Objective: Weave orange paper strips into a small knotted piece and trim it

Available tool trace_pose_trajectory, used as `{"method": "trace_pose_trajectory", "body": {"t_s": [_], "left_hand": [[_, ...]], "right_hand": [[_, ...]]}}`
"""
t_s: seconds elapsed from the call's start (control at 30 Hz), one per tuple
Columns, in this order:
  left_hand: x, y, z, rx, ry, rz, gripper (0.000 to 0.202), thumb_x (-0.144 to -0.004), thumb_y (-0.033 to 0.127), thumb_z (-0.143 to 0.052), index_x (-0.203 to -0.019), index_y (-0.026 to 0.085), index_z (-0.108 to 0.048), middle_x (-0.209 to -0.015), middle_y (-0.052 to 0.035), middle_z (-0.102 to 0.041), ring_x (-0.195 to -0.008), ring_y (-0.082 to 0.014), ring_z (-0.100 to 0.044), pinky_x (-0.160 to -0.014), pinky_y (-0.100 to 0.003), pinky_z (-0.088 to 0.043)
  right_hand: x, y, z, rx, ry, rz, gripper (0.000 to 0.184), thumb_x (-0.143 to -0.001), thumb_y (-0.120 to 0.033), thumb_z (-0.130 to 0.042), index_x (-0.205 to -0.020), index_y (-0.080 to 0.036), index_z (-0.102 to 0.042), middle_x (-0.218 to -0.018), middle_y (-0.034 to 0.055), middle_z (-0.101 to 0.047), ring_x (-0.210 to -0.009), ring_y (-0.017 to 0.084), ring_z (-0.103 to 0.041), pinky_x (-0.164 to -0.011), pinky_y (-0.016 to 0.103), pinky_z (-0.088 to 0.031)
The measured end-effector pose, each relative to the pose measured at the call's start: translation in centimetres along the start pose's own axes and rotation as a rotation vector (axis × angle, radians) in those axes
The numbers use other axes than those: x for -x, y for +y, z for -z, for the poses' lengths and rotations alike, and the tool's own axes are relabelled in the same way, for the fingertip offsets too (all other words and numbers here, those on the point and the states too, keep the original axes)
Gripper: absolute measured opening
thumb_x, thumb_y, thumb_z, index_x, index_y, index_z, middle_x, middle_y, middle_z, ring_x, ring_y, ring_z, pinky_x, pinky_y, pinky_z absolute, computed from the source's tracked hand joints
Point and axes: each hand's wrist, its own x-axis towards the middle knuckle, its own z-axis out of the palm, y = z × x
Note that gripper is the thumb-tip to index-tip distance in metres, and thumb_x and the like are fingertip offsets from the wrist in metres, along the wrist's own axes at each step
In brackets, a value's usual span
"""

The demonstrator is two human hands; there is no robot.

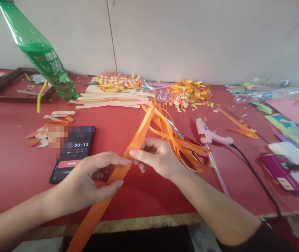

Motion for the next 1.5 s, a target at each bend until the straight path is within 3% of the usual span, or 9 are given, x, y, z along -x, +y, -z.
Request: {"method": "trace_pose_trajectory", "body": {"t_s": [0.13, 0.4, 0.63, 0.77, 0.87, 1.1, 1.27, 1.43, 1.5], "left_hand": [[-0.07, 0.22, 0.11, -0.012, -0.047, -0.057, 0.05, -0.075, 0.005, -0.061, -0.119, 0.029, -0.067, -0.103, 0.0028, -0.067, -0.068, -0.0037, -0.057, -0.059, -0.012, -0.047], [-0.04, 0.28, 0.21, -0.024, -0.046, -0.001, 0.044, -0.078, 0.01, -0.061, -0.118, 0.025, -0.067, -0.112, 0.0001, -0.068, -0.081, -0.0072, -0.063, -0.058, -0.012, -0.047], [0.0, 0.09, 0.07, -0.038, 0.018, -0.045, 0.029, -0.086, 0.023, -0.064, -0.114, 0.024, -0.069, -0.096, -0.0001, -0.073, -0.072, -0.0085, -0.062, -0.068, -0.018, -0.052], [-0.2, -0.11, -0.15, -0.02, 0.066, -0.151, 0.021, -0.09, 0.016, -0.06, -0.105, 0.023, -0.074, -0.098, -0.0001, -0.076, -0.086, -0.0088, -0.068, -0.079, -0.016, -0.052], [-0.28, -0.2, -0.32, -0.03, 0.094, -0.16, 0.022, -0.09, 0.013, -0.06, -0.101, 0.023, -0.075, -0.096, 0.0002, -0.076, -0.084, -0.0075, -0.069, -0.076, -0.014, -0.051], [-0.37, 0.1, -0.04, -0.076, 0.079, -0.1, 0.021, -0.089, 0.015, -0.059, -0.1, 0.02, -0.076, -0.09, -0.0025, -0.075, -0.078, -0.0101, -0.068, -0.068, -0.017, -0.052], [-0.5, 0.26, 0.13, -0.114, 0.057, -0.105, 0.028, -0.088, 0.013, -0.057, -0.109, 0.02, -0.074, -0.101, -0.0053, -0.075, -0.072, -0.0097, -0.065, -0.066, -0.018, -0.053], [-0.27, 0.17, -0.25, -0.106, 0.046, -0.066, 0.03, -0.087, 0.015, -0.058, -0.111, 0.019, -0.075, -0.097, -0.0067, -0.075, -0.088, -0.0146, -0.069, -0.071, -0.019, -0.055], [-0.18, 0.12, -0.38, -0.091, 0.035, -0.052, 0.03, -0.087, 0.016, -0.058, -0.112, 0.018, -0.074, -0.098, -0.007, -0.075, -0.087, -0.0139, -0.069, -0.071, -0.018, -0.055]], "right_hand": [[0.07, 0.01, -0.25, 0.016, -0.046, -0.01, 0.019, -0.078, -0.032, -0.078, -0.073, -0.015, -0.072, -0.063, 0.0007, -0.068, -0.042, 0.007, -0.056, -0.039, 0.019, -0.048], [-0.25, -0.21, 0.01, -0.133, 0.066, -0.007, 0.016, -0.073, -0.027, -0.082, -0.069, -0.017, -0.07, -0.057, -0.0032, -0.063, -0.042, 0.007, -0.055, -0.039, 0.018, -0.047], [0.1, -0.19, -0.15, -0.049, 0.006, -0.02, 0.025, -0.077, -0.03, -0.079, -0.064, -0.016, -0.064, -0.055, -0.0037, -0.063, -0.039, 0.006, -0.054, -0.038, 0.018, -0.045], [0.29, -0.12, -0.58, 0.023, -0.059, -0.04, 0.028, -0.077, -0.034, -0.078, -0.064, -0.015, -0.062, -0.054, -0.0027, -0.062, -0.039, 0.006, -0.054, -0.04, 0.019, -0.043], [0.24, 0.03, -0.6, 0.067, -0.059, -0.043, 0.028, -0.077, -0.033, -0.079, -0.063, -0.014, -0.062, -0.05, -0.0035, -0.059, -0.04, 0.006, -0.053, -0.041, 0.018, -0.042], [0.16, 0.24, -0.23, -0.044, 0.057, -0.003, 0.022, -0.076, -0.029, -0.08, -0.066, -0.017, -0.065, -0.053, -0.0044, -0.06, -0.041, 0.006, -0.05, -0.039, 0.019, -0.044], [0.03, 0.17, -0.38, -0.051, 0.055, -0.003, 0.021, -0.075, -0.028, -0.08, -0.065, -0.017, -0.065, -0.052, -0.004, -0.06, -0.041, 0.006, -0.051, -0.039, 0.018, -0.045], [-0.34, -0.23, -0.33, -0.178, 0.171, 0.027, 0.024, -0.07, -0.027, -0.082, -0.059, -0.018, -0.063, -0.048, -0.0051, -0.057, -0.037, 0.006, -0.047, -0.035, 0.018, -0.04], [-0.44, -0.47, -0.27, -0.182, 0.201, 0.053, 0.026, -0.068, -0.028, -0.082, -0.057, -0.018, -0.061, -0.046, -0.0055, -0.055, -0.036, 0.006, -0.046, -0.035, 0.019, -0.04]]}}
